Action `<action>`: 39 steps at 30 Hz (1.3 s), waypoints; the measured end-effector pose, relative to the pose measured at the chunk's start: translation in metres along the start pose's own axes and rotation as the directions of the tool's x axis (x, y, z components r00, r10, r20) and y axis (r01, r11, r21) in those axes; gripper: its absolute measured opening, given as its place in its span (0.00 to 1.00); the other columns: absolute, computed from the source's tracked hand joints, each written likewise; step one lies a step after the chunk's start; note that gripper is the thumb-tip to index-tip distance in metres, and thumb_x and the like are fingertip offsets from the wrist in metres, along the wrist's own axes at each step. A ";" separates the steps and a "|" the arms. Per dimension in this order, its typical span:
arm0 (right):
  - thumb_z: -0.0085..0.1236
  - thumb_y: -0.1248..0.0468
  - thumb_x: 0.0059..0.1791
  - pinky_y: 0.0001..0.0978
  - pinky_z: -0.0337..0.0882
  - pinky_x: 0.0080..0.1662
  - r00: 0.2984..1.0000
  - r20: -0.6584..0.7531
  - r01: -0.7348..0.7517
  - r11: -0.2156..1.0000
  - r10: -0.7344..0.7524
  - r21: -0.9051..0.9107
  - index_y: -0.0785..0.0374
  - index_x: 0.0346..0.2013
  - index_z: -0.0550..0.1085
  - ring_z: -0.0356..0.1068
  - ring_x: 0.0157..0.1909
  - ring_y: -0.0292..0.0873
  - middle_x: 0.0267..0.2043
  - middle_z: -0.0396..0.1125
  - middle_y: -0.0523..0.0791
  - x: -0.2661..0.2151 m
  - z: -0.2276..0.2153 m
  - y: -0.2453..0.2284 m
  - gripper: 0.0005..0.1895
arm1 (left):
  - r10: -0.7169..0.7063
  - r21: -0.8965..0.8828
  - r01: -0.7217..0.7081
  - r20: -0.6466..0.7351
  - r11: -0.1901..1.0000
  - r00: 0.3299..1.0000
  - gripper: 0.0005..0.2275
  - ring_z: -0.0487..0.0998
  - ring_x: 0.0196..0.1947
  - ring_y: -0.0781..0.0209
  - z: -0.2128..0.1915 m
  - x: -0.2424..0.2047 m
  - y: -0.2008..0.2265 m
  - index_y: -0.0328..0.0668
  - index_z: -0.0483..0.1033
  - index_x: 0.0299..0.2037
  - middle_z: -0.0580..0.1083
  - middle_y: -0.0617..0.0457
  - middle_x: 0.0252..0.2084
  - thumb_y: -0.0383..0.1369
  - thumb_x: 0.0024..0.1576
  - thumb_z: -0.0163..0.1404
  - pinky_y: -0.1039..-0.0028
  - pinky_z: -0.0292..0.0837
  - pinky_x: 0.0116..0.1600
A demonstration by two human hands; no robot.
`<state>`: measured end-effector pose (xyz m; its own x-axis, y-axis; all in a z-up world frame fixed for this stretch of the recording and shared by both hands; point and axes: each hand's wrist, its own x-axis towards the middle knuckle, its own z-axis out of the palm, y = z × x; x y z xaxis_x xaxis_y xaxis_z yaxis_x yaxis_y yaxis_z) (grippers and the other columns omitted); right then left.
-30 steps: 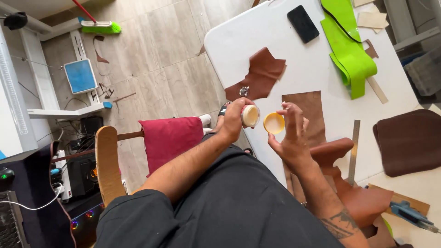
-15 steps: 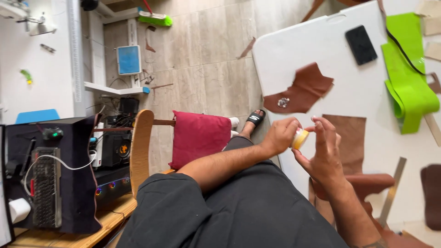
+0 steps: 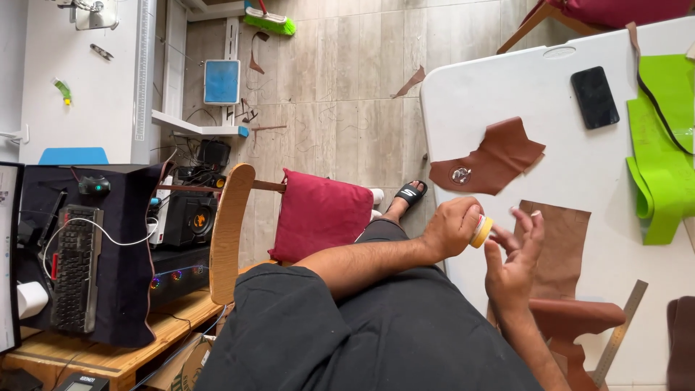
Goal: Applying a leather treatment or conditioner to a stamped logo on a piece of leather using a cloth.
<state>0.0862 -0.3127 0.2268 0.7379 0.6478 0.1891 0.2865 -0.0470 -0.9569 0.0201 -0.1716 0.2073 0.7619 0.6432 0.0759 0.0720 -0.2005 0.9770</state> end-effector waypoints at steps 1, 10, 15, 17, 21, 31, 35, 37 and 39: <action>0.56 0.57 0.53 0.50 0.70 0.53 1.000 0.000 0.002 1.000 -0.002 0.003 0.62 0.78 0.40 0.70 0.55 0.65 0.72 0.53 0.62 -0.002 -0.002 -0.015 0.47 | 0.002 0.003 -0.002 -0.001 1.000 1.000 0.14 0.78 0.32 0.37 0.003 -0.001 0.005 0.41 0.75 0.37 0.73 0.39 0.27 0.36 0.66 0.37 0.58 0.76 0.40; 0.54 0.75 0.52 0.47 0.75 0.52 0.936 -0.105 -0.285 0.900 0.335 0.329 0.54 0.80 0.36 0.71 0.48 0.56 0.60 0.58 0.58 -0.020 -0.011 0.025 0.50 | 0.250 0.078 -0.260 0.114 0.963 0.961 0.10 0.77 0.32 0.36 0.009 0.001 0.008 0.44 0.72 0.39 0.71 0.41 0.30 0.36 0.66 0.37 0.56 0.76 0.38; 0.52 0.67 0.55 0.43 0.78 0.45 0.824 -0.175 -0.378 0.753 0.539 0.539 0.54 0.78 0.44 0.73 0.44 0.51 0.55 0.62 0.54 -0.047 -0.021 0.036 0.41 | 0.510 0.152 -0.573 0.314 0.806 0.801 0.08 0.79 0.32 0.45 0.020 -0.006 0.019 0.46 0.72 0.43 0.71 0.50 0.37 0.35 0.65 0.39 0.65 0.78 0.37; 0.55 0.70 0.52 0.43 0.80 0.43 0.809 -0.208 -0.341 0.728 0.549 0.595 0.52 0.78 0.43 0.74 0.45 0.52 0.56 0.61 0.54 -0.057 -0.027 0.014 0.45 | 0.566 0.145 -0.639 0.346 0.756 0.748 0.08 0.78 0.29 0.48 0.030 -0.011 0.020 0.46 0.72 0.41 0.71 0.51 0.36 0.35 0.63 0.39 0.66 0.77 0.35; 0.57 0.68 0.51 0.43 0.79 0.45 0.760 -0.224 -0.340 0.667 0.610 0.662 0.51 0.77 0.46 0.72 0.49 0.48 0.58 0.58 0.51 -0.073 -0.028 0.017 0.45 | 0.630 0.130 -0.702 0.351 0.700 0.693 0.07 0.77 0.25 0.48 0.038 -0.016 0.027 0.43 0.72 0.42 0.70 0.50 0.36 0.34 0.63 0.41 0.68 0.76 0.34; 0.63 0.72 0.45 0.39 0.81 0.44 0.667 -0.312 -0.264 0.606 0.676 0.750 0.49 0.77 0.49 0.73 0.46 0.45 0.54 0.59 0.50 -0.061 -0.022 0.006 0.50 | 0.634 -0.038 -0.736 0.539 0.675 0.554 0.11 0.78 0.28 0.47 0.048 0.006 0.004 0.43 0.74 0.45 0.72 0.50 0.39 0.38 0.65 0.39 0.65 0.75 0.34; 0.65 0.74 0.45 0.40 0.81 0.45 0.580 -0.403 -0.263 0.631 0.708 0.730 0.49 0.75 0.53 0.75 0.43 0.47 0.52 0.61 0.51 -0.035 -0.021 0.031 0.48 | 0.504 -0.145 -0.611 0.724 0.778 0.470 0.15 0.79 0.40 0.33 0.053 0.056 0.002 0.37 0.72 0.55 0.73 0.39 0.49 0.40 0.66 0.46 0.53 0.77 0.42; 0.65 0.75 0.45 0.41 0.81 0.45 0.526 -0.454 -0.263 0.645 0.719 0.718 0.50 0.74 0.55 0.76 0.43 0.49 0.53 0.61 0.52 -0.016 -0.014 0.046 0.47 | 0.397 -0.164 -0.499 0.823 0.851 0.407 0.17 0.79 0.43 0.29 0.050 0.089 0.005 0.37 0.70 0.57 0.72 0.38 0.51 0.40 0.65 0.48 0.49 0.77 0.45; 0.72 0.75 0.39 0.40 0.83 0.44 0.509 -0.524 -0.249 0.699 0.683 0.670 0.48 0.76 0.54 0.72 0.46 0.47 0.58 0.58 0.52 -0.009 -0.010 0.063 0.56 | 0.261 -0.157 -0.357 0.929 0.921 0.262 0.25 0.76 0.53 0.26 0.059 0.114 0.001 0.32 0.69 0.61 0.70 0.35 0.57 0.36 0.56 0.59 0.46 0.75 0.55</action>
<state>0.1037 -0.3289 0.1673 0.8913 -0.1008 -0.4420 -0.3928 0.3153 -0.8639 0.1450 -0.1419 0.2056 0.8166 -0.5701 0.0896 -0.3073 -0.2981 0.9037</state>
